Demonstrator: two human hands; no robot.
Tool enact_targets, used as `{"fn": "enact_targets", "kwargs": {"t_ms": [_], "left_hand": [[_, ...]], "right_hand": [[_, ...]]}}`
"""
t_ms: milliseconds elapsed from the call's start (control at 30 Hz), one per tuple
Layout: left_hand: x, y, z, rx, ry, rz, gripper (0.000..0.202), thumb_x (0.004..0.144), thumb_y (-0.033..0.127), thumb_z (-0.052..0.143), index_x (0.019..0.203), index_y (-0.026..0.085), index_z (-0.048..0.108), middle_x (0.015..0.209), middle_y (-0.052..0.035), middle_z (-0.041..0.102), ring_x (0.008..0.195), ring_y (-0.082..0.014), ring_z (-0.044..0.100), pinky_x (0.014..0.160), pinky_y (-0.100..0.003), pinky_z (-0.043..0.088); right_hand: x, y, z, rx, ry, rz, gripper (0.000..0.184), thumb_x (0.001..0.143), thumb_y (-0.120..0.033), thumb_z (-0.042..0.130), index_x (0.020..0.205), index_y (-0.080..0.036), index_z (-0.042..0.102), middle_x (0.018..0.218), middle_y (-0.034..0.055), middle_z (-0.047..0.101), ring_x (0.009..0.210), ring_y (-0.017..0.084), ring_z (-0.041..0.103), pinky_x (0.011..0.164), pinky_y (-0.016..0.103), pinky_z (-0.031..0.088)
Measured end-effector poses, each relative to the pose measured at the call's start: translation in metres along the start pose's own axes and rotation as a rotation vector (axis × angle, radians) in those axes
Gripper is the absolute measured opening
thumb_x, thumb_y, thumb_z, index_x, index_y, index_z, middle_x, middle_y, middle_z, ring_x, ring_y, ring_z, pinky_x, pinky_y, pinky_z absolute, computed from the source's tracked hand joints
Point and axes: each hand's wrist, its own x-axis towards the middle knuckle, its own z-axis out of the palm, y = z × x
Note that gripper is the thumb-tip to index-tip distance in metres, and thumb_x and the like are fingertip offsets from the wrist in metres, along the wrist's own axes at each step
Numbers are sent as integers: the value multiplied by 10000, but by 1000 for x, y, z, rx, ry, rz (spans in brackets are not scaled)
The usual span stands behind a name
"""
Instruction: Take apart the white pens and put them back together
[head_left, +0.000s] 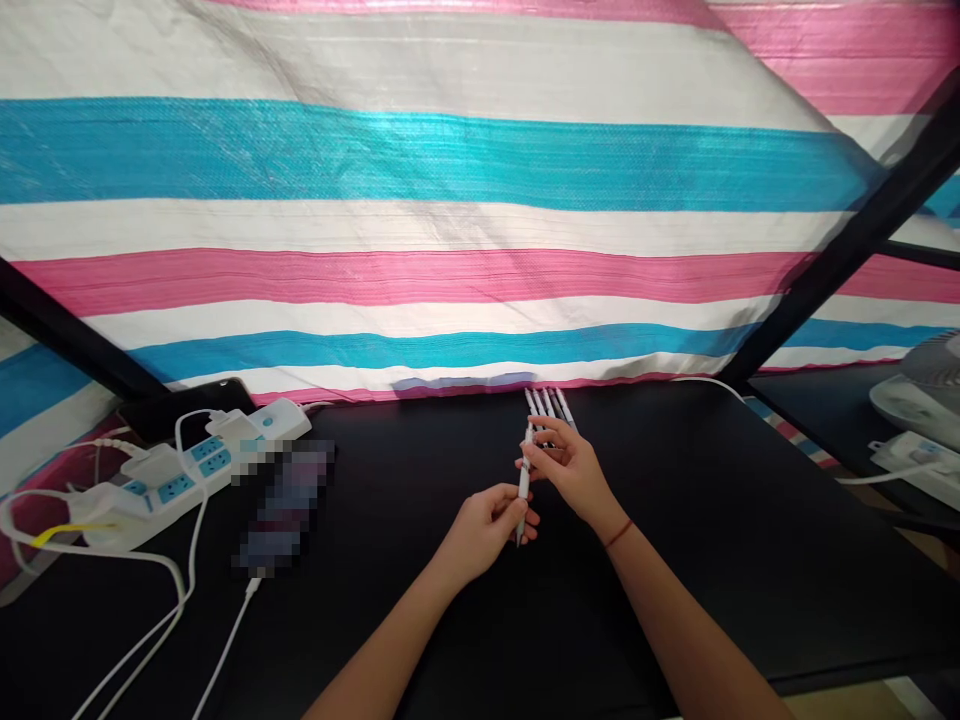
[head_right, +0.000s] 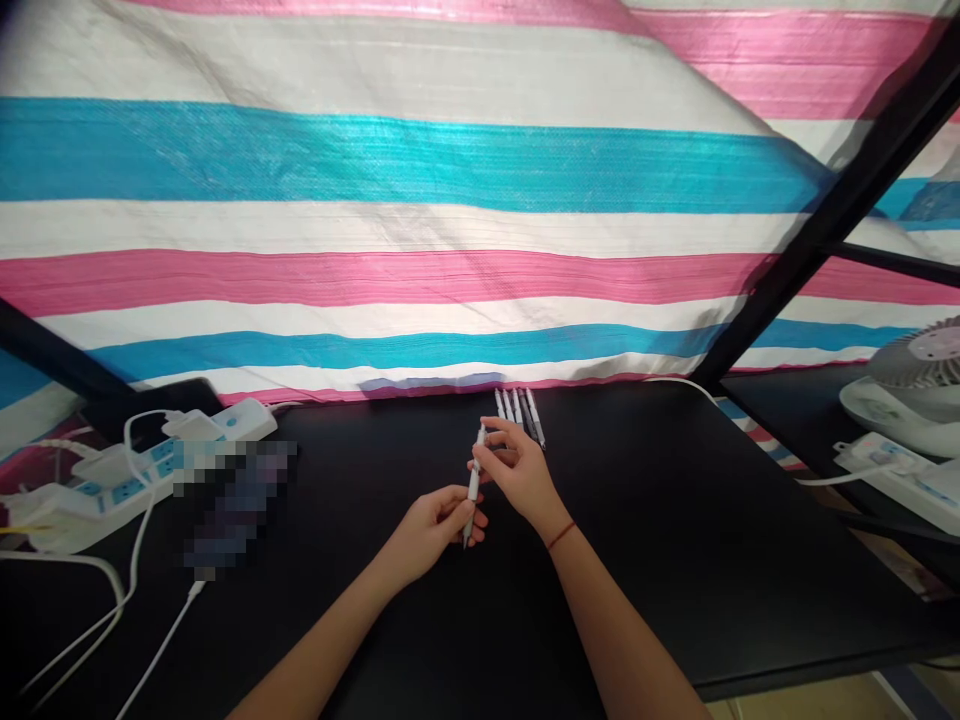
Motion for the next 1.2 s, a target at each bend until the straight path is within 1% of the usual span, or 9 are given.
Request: {"fn": "enact_targets", "kwargs": {"t_ms": [100, 333, 467, 600, 700, 833, 1000, 1133, 1200], "left_hand": [[0, -1, 0, -3, -6, -3, 364, 798, 445, 595, 975, 127, 578, 821, -83, 665, 690, -163, 638, 647, -298, 497], [1, -4, -1, 10, -7, 13, 374, 801, 448, 592, 985, 122, 577, 814, -85, 664, 695, -165, 639, 652, -295, 496], [0, -1, -2, 18, 1, 23, 367, 810, 441, 582, 989, 120, 576, 810, -81, 658, 679, -156, 631, 640, -288, 491], [-1, 3, -1, 16, -11, 16, 371, 792, 449, 602, 967, 123, 584, 797, -80, 661, 671, -159, 630, 637, -291, 491], [-2, 5, -1, 13, 3, 22, 374, 792, 452, 598, 968, 122, 590, 792, -78, 659, 663, -155, 626, 636, -290, 490], [-2, 4, -2, 12, -1, 13, 358, 788, 441, 604, 963, 129, 595, 785, -69, 658, 661, -156, 627, 641, -300, 491], [-1, 4, -2, 15, 1, 28, 353, 808, 433, 581, 980, 125, 588, 798, -74, 656, 670, -157, 625, 644, -306, 491], [-1, 2, -1, 21, -15, 21, 340, 806, 425, 589, 971, 128, 576, 793, -70, 654, 682, -161, 631, 642, -300, 488], [-1, 2, -1, 22, -14, 31, 342, 807, 428, 588, 971, 128, 576, 792, -71, 654, 684, -163, 632, 647, -303, 490]], "right_hand": [[0, 1, 0, -17, -24, 2, 348, 740, -374, 676, 1035, -218, 576, 831, -6, 533, 713, 199, 688, 528, 264, 560], [0, 1, 1, -34, -29, -10, 376, 726, -420, 682, 1029, -221, 580, 847, -2, 535, 705, 193, 685, 536, 271, 561], [0, 0, 0, -9, -28, -15, 413, 752, -394, 666, 1115, -245, 539, 861, -7, 527, 729, 191, 683, 560, 282, 567], [0, -1, -1, -16, -43, -19, 361, 743, -408, 669, 1038, -229, 562, 857, -6, 515, 717, 189, 679, 560, 290, 572], [-1, -1, -1, -6, -15, -27, 407, 748, -400, 667, 1100, -246, 532, 861, -8, 518, 712, 181, 675, 563, 288, 571], [-1, -2, -1, -22, -28, -33, 337, 748, -393, 668, 1027, -230, 571, 854, -6, 517, 711, 182, 674, 557, 282, 566], [0, 0, 0, 7, -10, -38, 492, 759, -389, 662, 1202, -274, 481, 868, -10, 544, 711, 177, 679, 563, 285, 573], [-1, 0, 0, -23, -46, -37, 337, 763, -378, 662, 1049, -225, 573, 861, -1, 533, 715, 185, 681, 548, 273, 571], [-1, -1, 0, -21, -29, -40, 354, 764, -377, 662, 1070, -231, 562, 857, -3, 532, 711, 185, 681, 549, 277, 573]]}}
